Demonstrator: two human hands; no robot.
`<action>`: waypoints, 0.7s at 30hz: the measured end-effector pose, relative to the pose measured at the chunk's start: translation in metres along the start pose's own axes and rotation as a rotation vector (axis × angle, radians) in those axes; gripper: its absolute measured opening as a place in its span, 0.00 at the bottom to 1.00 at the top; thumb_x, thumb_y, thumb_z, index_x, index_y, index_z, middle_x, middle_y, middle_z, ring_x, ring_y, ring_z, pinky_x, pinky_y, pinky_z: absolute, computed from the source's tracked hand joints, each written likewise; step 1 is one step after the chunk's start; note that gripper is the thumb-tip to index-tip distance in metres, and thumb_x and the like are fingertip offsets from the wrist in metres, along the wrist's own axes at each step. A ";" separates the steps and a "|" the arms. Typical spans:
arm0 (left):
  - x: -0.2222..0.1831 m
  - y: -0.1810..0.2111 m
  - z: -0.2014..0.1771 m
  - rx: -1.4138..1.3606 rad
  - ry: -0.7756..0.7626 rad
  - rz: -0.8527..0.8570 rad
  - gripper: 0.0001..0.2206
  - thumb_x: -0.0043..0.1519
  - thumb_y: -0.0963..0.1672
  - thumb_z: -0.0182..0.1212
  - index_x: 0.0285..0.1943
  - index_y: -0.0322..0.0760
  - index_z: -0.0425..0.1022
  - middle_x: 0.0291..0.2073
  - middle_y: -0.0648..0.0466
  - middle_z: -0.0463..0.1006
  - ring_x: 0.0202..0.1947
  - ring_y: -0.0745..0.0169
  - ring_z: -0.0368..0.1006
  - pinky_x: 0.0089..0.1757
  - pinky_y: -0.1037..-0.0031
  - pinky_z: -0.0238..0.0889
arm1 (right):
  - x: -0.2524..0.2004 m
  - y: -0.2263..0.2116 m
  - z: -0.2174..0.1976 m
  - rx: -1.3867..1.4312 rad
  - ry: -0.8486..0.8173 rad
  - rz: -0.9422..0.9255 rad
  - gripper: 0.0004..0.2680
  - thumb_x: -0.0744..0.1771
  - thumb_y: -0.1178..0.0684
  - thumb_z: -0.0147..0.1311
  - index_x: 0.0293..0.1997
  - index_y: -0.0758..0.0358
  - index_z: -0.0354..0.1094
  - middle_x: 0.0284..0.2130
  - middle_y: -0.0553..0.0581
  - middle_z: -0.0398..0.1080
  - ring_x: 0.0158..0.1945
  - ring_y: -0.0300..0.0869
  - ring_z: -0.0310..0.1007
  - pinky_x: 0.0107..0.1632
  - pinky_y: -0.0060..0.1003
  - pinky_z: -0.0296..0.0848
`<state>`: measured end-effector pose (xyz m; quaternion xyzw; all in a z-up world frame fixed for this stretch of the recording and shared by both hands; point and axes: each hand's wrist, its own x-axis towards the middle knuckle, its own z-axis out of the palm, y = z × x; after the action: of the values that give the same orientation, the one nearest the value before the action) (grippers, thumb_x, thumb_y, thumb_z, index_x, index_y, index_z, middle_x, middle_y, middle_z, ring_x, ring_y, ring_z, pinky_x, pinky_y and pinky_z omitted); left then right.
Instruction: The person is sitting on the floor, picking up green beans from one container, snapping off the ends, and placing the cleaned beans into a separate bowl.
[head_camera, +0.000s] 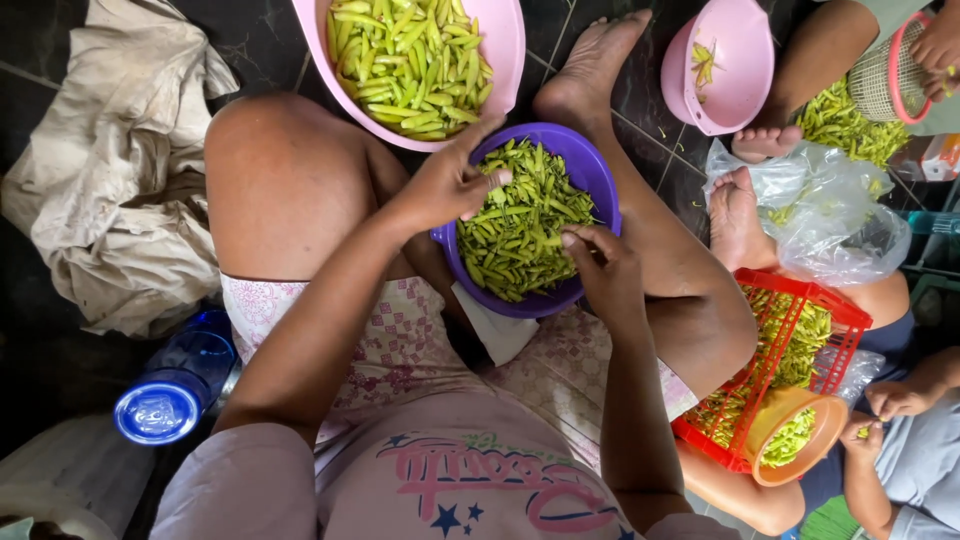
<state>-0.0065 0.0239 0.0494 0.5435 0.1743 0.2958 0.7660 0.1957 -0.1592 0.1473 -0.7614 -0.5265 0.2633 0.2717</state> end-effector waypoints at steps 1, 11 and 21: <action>-0.004 -0.004 0.007 0.003 -0.002 0.003 0.36 0.70 0.41 0.63 0.82 0.32 0.41 0.21 0.51 0.79 0.11 0.68 0.70 0.22 0.79 0.66 | -0.003 -0.007 0.000 0.000 0.004 -0.003 0.08 0.74 0.55 0.56 0.54 0.71 0.74 0.39 0.69 0.77 0.44 0.57 0.81 0.41 0.51 0.80; -0.002 -0.007 0.038 -0.001 -0.286 -0.123 0.15 0.72 0.41 0.53 0.67 0.27 0.63 0.18 0.56 0.73 0.13 0.71 0.65 0.25 0.77 0.61 | 0.018 -0.020 0.036 0.270 0.309 -0.008 0.05 0.69 0.60 0.64 0.48 0.71 0.77 0.33 0.66 0.79 0.42 0.41 0.77 0.43 0.43 0.77; -0.008 0.008 0.032 0.155 -0.428 -0.102 0.06 0.75 0.40 0.45 0.58 0.34 0.62 0.16 0.55 0.72 0.14 0.70 0.63 0.26 0.71 0.60 | 0.008 -0.001 0.051 0.515 0.226 0.060 0.04 0.70 0.60 0.61 0.39 0.70 0.72 0.32 0.58 0.74 0.42 0.36 0.68 0.46 0.40 0.74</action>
<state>0.0037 -0.0029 0.0679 0.6415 0.0571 0.1204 0.7554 0.1628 -0.1443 0.1110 -0.7068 -0.3860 0.3098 0.5054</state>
